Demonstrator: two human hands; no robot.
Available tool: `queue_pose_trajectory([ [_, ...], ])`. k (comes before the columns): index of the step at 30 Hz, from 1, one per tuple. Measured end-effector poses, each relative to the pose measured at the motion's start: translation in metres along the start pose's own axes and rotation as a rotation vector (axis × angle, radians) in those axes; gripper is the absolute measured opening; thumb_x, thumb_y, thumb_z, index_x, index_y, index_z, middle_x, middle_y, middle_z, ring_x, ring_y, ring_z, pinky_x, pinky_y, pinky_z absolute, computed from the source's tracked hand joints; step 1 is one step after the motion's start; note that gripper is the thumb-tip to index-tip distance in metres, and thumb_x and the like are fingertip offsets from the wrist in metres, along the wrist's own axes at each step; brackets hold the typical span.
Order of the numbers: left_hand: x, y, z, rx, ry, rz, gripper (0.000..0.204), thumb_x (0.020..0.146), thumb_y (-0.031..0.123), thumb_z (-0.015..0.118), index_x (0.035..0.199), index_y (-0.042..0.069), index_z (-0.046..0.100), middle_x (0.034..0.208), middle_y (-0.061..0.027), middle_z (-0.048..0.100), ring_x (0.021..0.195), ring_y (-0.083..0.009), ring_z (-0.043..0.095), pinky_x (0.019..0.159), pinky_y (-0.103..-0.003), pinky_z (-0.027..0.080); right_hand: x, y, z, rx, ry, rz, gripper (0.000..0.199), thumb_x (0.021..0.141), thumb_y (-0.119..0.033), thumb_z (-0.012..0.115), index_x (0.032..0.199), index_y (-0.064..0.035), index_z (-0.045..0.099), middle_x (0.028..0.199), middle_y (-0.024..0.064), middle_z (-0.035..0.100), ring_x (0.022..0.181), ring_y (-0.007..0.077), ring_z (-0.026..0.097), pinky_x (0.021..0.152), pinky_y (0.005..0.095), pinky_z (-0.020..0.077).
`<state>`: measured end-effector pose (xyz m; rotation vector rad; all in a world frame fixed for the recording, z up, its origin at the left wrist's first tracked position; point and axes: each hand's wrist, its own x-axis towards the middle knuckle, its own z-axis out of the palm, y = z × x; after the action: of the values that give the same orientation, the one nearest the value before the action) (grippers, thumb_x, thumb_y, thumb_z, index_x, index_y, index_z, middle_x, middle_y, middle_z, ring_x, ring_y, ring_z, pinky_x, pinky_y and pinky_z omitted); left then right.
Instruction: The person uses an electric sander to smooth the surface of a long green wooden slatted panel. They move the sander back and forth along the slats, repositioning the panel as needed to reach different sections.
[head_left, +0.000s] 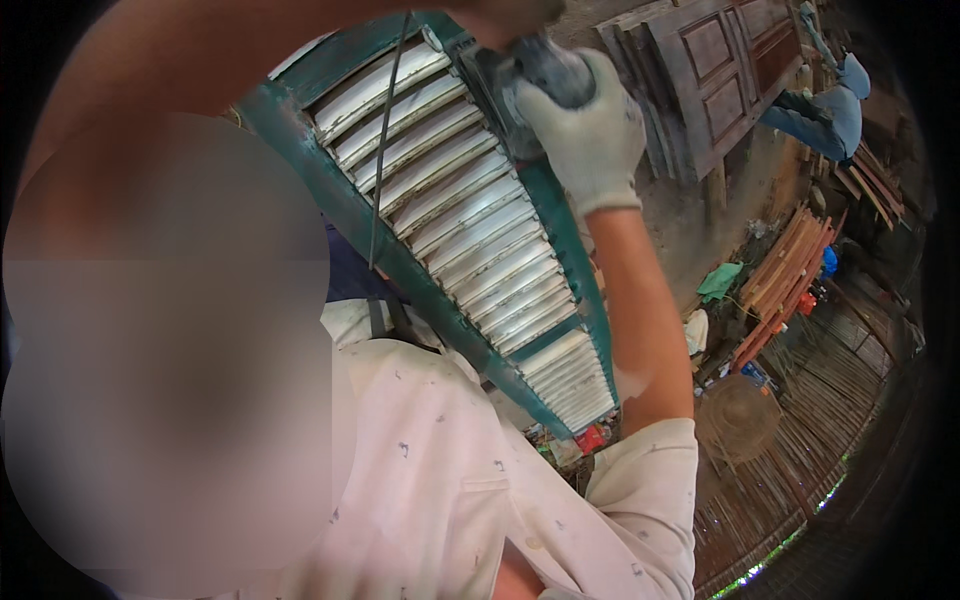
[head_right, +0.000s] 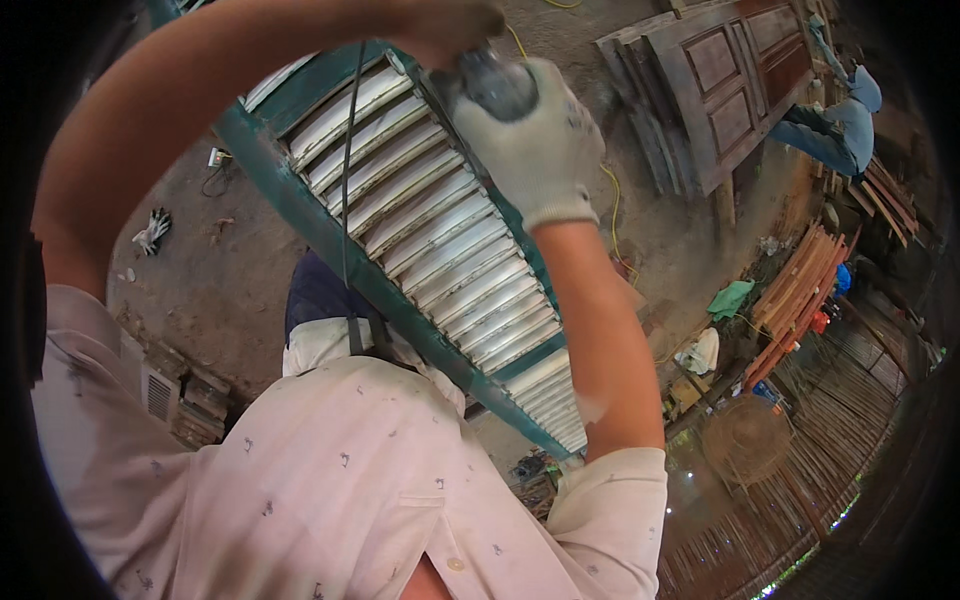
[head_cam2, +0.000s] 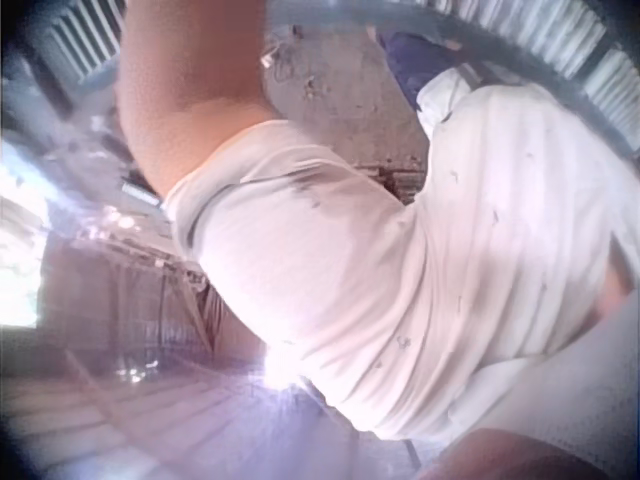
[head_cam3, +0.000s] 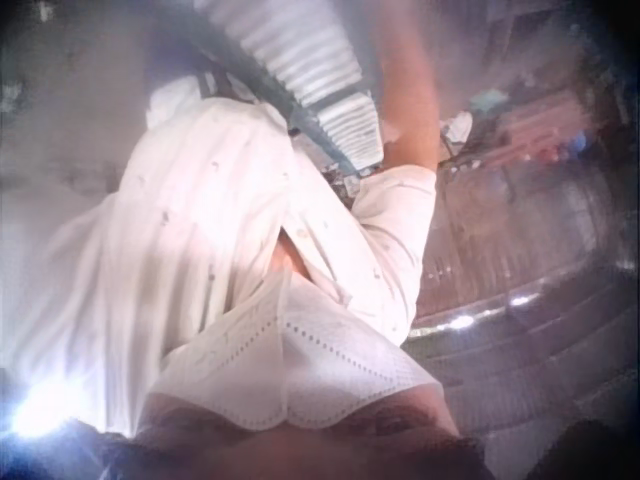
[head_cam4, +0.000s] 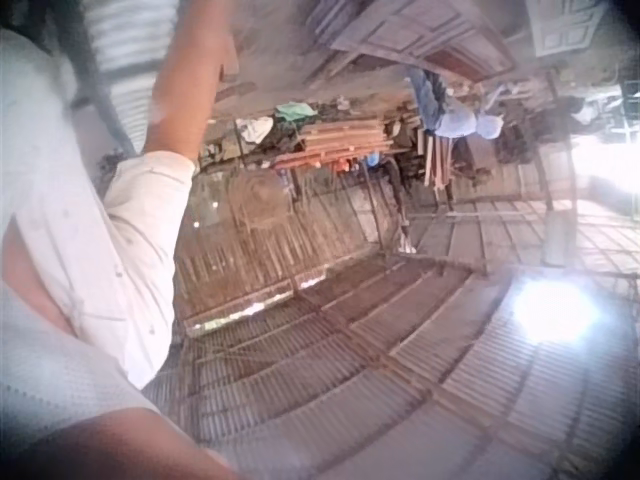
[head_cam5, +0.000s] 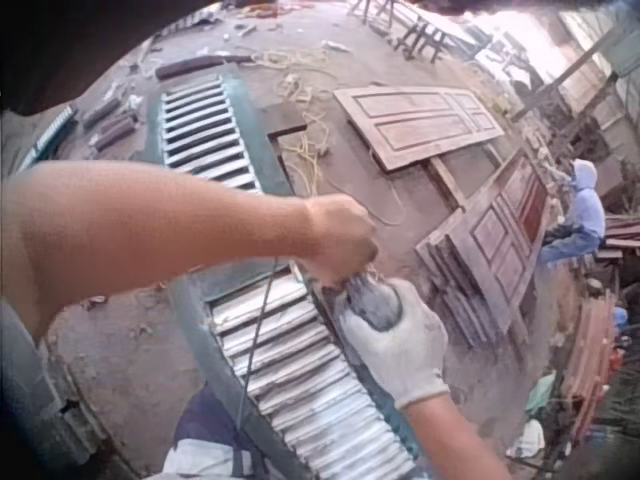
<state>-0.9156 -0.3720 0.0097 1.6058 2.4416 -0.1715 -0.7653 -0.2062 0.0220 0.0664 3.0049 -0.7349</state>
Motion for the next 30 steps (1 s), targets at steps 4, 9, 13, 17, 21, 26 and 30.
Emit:
queue_pose_trajectory([
  [4, -0.012, -0.017, -0.013, 0.017, -0.135, -0.168, 0.027, 0.075, 0.028, 0.077, 0.097, 0.015, 0.086, 0.097, -0.0131, 0.083, 0.097, -0.0339, 0.080, 0.082, -0.047, 0.064, 0.029, -0.030, -0.003, -0.048, 0.011, 0.002, 0.045, 0.083, -0.049, 0.079, 0.109, -0.0125, 0.071, 0.102, 0.0180, 0.077, 0.098, 0.0421, 0.074, 0.087, 0.0538, 0.0571],
  [9, 0.021, 0.014, 0.003, 0.011, -0.012, -0.060, 0.026, 0.076, 0.030, 0.077, 0.095, 0.015, 0.086, 0.095, -0.0112, 0.083, 0.096, -0.0339, 0.080, 0.082, -0.047, 0.064, -0.002, 0.011, -0.011, -0.077, -0.035, 0.049, 0.063, 0.077, -0.058, 0.078, 0.122, -0.0150, 0.072, 0.115, 0.0158, 0.079, 0.111, 0.0395, 0.075, 0.095, 0.0517, 0.0579],
  [13, 0.027, 0.084, -0.003, -0.153, 0.088, -0.032, 0.019, 0.078, 0.019, 0.074, 0.089, 0.009, 0.085, 0.094, -0.0146, 0.082, 0.096, -0.0339, 0.081, 0.085, -0.043, 0.065, -0.060, 0.043, -0.034, -0.011, -0.082, 0.130, 0.064, 0.076, -0.055, 0.081, 0.124, -0.0144, 0.070, 0.116, 0.0154, 0.078, 0.108, 0.0391, 0.075, 0.093, 0.0508, 0.0580],
  [17, 0.039, 0.150, -0.007, -0.224, 0.092, 0.078, 0.016, 0.077, 0.021, 0.075, 0.085, 0.010, 0.084, 0.089, -0.0131, 0.081, 0.092, -0.0348, 0.081, 0.082, -0.045, 0.065, -0.116, 0.082, -0.052, 0.006, -0.107, 0.163, 0.066, 0.075, -0.053, 0.083, 0.128, -0.0147, 0.070, 0.116, 0.0143, 0.078, 0.109, 0.0379, 0.075, 0.094, 0.0495, 0.0578],
  [21, 0.047, 0.168, -0.011, -0.336, 0.125, 0.221, 0.018, 0.075, 0.019, 0.078, 0.088, 0.008, 0.084, 0.087, -0.0129, 0.080, 0.091, -0.0362, 0.080, 0.080, -0.048, 0.065, -0.147, 0.105, -0.055, 0.018, -0.051, 0.189, 0.069, 0.073, -0.049, 0.085, 0.131, -0.0149, 0.070, 0.114, 0.0140, 0.078, 0.109, 0.0373, 0.075, 0.094, 0.0480, 0.0580],
  [26, 0.038, 0.102, -0.006, -0.389, 0.045, 0.227, 0.029, 0.070, 0.018, 0.078, 0.095, 0.003, 0.082, 0.086, -0.0172, 0.078, 0.090, -0.0369, 0.079, 0.081, -0.049, 0.064, -0.107, 0.078, -0.036, 0.001, 0.040, 0.100, 0.064, 0.073, -0.050, 0.084, 0.125, -0.0151, 0.071, 0.111, 0.0123, 0.079, 0.106, 0.0371, 0.076, 0.093, 0.0483, 0.0582],
  [30, 0.031, 0.028, 0.023, 0.021, -0.001, 0.295, 0.025, 0.075, 0.035, 0.078, 0.088, 0.014, 0.085, 0.092, -0.0107, 0.082, 0.092, -0.0312, 0.080, 0.081, -0.046, 0.063, -0.055, 0.033, -0.017, -0.015, 0.012, 0.050, 0.067, 0.076, -0.052, 0.086, 0.127, -0.0118, 0.072, 0.112, 0.0156, 0.079, 0.106, 0.0353, 0.077, 0.094, 0.0453, 0.0576],
])
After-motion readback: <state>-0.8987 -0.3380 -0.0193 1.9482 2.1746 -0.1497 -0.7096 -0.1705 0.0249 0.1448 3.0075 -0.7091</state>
